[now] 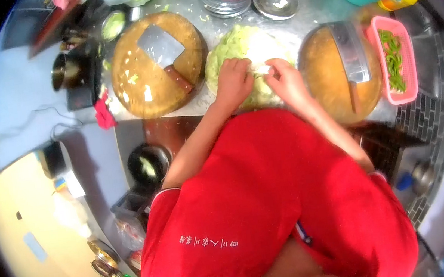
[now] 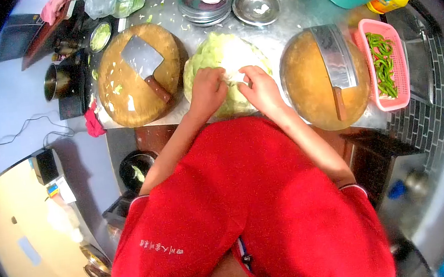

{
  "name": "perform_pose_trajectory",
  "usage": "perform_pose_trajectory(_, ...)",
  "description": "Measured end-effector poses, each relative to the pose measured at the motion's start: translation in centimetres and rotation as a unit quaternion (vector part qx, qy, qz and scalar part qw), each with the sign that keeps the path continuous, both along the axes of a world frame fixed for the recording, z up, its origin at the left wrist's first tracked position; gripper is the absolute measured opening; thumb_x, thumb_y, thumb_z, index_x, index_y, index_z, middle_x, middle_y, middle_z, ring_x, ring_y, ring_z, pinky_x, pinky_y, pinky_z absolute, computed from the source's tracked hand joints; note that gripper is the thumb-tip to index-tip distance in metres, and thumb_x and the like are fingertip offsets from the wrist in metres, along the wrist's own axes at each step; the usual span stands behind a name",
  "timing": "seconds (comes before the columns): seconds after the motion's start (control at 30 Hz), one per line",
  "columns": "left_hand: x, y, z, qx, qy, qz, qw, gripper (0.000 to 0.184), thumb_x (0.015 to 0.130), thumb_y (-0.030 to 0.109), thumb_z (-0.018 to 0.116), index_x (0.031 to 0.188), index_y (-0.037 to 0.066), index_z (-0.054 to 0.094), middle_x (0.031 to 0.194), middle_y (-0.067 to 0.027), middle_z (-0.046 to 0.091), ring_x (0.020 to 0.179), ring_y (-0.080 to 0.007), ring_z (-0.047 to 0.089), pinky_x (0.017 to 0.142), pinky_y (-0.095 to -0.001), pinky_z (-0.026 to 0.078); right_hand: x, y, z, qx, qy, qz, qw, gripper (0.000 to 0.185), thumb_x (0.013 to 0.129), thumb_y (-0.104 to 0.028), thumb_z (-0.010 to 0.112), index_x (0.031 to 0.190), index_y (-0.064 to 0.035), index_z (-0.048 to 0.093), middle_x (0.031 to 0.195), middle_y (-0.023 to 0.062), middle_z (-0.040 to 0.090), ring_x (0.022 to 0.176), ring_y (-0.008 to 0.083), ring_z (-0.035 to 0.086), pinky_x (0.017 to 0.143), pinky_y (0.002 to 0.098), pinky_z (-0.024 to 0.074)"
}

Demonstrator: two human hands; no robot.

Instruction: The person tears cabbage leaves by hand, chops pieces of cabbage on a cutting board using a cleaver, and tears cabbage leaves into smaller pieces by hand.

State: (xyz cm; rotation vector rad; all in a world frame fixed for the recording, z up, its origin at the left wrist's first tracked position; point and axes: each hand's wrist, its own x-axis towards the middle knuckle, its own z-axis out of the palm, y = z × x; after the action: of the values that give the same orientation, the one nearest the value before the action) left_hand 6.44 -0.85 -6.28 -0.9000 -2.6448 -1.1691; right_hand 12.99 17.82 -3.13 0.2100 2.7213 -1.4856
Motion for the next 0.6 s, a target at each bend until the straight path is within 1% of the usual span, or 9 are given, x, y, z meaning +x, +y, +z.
perform_pose_trajectory(0.03, 0.0, -0.1, 0.3, 0.002, -0.014, -0.001, 1.0, 0.03, 0.08, 0.005, 0.069, 0.11, 0.003, 0.066, 0.094, -0.0155, 0.064, 0.093, -0.0371, 0.058, 0.082, -0.047, 0.049, -0.1, 0.0, 0.1, -0.01, 0.0, -0.008, 1.0, 0.035, 0.089, -0.01, 0.069, 0.123, -0.0038, 0.063, 0.096, 0.0121, 0.064, 0.082, 0.028, 0.066, 0.072, 0.0392, 0.0537)
perform_pose_trajectory(0.13, 0.4, -0.3, 0.6, 0.037, -0.016, 0.036, 0.999, 0.028, 0.082, 0.004, 0.069, 0.109, 0.003, 0.065, 0.099, -0.0164, 0.065, 0.098, -0.0377, 0.059, 0.084, -0.046, 0.049, -0.3, 0.2, -0.1, 0.013, 0.023, -0.029, 0.999, 0.037, 0.088, -0.007, 0.068, 0.125, -0.0037, 0.062, 0.108, 0.0145, 0.062, 0.09, 0.0291, 0.066, 0.076, 0.0389, 0.0552)
perform_pose_trajectory(0.23, 0.2, -2.2, 1.4, 0.06, 0.049, 0.077, 0.994, 0.026, 0.083, 0.002, 0.068, 0.108, 0.003, 0.065, 0.102, -0.0165, 0.065, 0.1, -0.0384, 0.059, 0.085, -0.0458, 0.049, -1.2, 0.4, 1.6, 0.045, 0.095, 0.038, 0.994, 0.038, 0.087, -0.005, 0.066, 0.125, -0.0032, 0.062, 0.117, 0.0162, 0.06, 0.1, 0.0317, 0.065, 0.083, 0.0392, 0.0564)
perform_pose_trajectory(0.27, 0.3, -2.9, 1.7, 0.059, 0.031, 0.084, 0.994, 0.025, 0.083, -0.001, 0.067, 0.107, 0.004, 0.065, 0.102, -0.0156, 0.064, 0.101, -0.0382, 0.059, 0.087, -0.0457, 0.049, -1.7, 0.3, 2.1, 0.068, 0.12, 0.079, 0.987, 0.039, 0.087, -0.004, 0.066, 0.126, -0.003, 0.061, 0.119, 0.0165, 0.06, 0.102, 0.0327, 0.065, 0.085, 0.0393, 0.0564)
perform_pose_trajectory(0.33, 0.7, -4.2, 1.8, 0.06, 0.006, 0.094, 0.994, 0.025, 0.082, -0.001, 0.066, 0.107, 0.004, 0.066, 0.102, -0.0157, 0.064, 0.101, -0.0383, 0.058, 0.088, -0.0461, 0.048, -2.6, -0.2, 2.8, 0.114, 0.17, 0.16, 0.966, 0.04, 0.086, -0.003, 0.065, 0.126, -0.0025, 0.061, 0.123, 0.0172, 0.058, 0.106, 0.0345, 0.065, 0.088, 0.0394, 0.0563)
perform_pose_trajectory(0.43, 1.2, -5.4, 1.2, 0.072, -0.013, 0.099, 0.992, 0.023, 0.082, 0.0, 0.066, 0.105, 0.004, 0.067, 0.103, -0.015, 0.064, 0.1, -0.038, 0.057, 0.088, -0.0459, 0.048, -3.6, -0.5, 1.8, 0.134, 0.128, 0.195, 0.963, 0.039, 0.086, -0.003, 0.066, 0.125, -0.0018, 0.061, 0.124, 0.0174, 0.059, 0.108, 0.0361, 0.065, 0.092, 0.0406, 0.0555)
perform_pose_trajectory(0.47, 1.3, -5.5, 0.8, 0.078, -0.016, 0.101, 0.992, 0.023, 0.083, 0.0, 0.067, 0.105, 0.005, 0.067, 0.103, -0.0145, 0.064, 0.1, -0.0378, 0.057, 0.088, -0.0457, 0.048, -3.9, -0.4, 1.3, 0.124, 0.115, 0.196, 0.966, 0.038, 0.086, -0.004, 0.067, 0.124, -0.0017, 0.062, 0.124, 0.0171, 0.059, 0.107, 0.0358, 0.065, 0.091, 0.0408, 0.0553)
perform_pose_trajectory(0.53, 1.0, -4.9, 0.9, 0.085, 0.005, 0.056, 0.995, 0.02, 0.083, 0.003, 0.07, 0.103, 0.005, 0.068, 0.104, -0.0135, 0.064, 0.101, -0.0368, 0.057, 0.089, -0.0452, 0.047, -4.4, -0.1, 0.8, 0.101, 0.09, 0.199, 0.971, 0.035, 0.087, -0.005, 0.069, 0.121, -0.0015, 0.063, 0.123, 0.0164, 0.059, 0.105, 0.0352, 0.065, 0.091, 0.0411, 0.055)
perform_pose_trajectory(0.6, 0.2, -3.9, 1.4, 0.087, 0.016, 0.006, 0.996, 0.019, 0.083, 0.008, 0.073, 0.102, 0.006, 0.068, 0.105, -0.0128, 0.064, 0.103, -0.0359, 0.057, 0.089, -0.0444, 0.048, -4.5, 0.1, 0.8, 0.113, 0.071, 0.198, 0.971, 0.03, 0.088, -0.007, 0.071, 0.116, -0.0012, 0.065, 0.119, 0.0153, 0.061, 0.104, 0.0346, 0.066, 0.09, 0.0409, 0.0546)
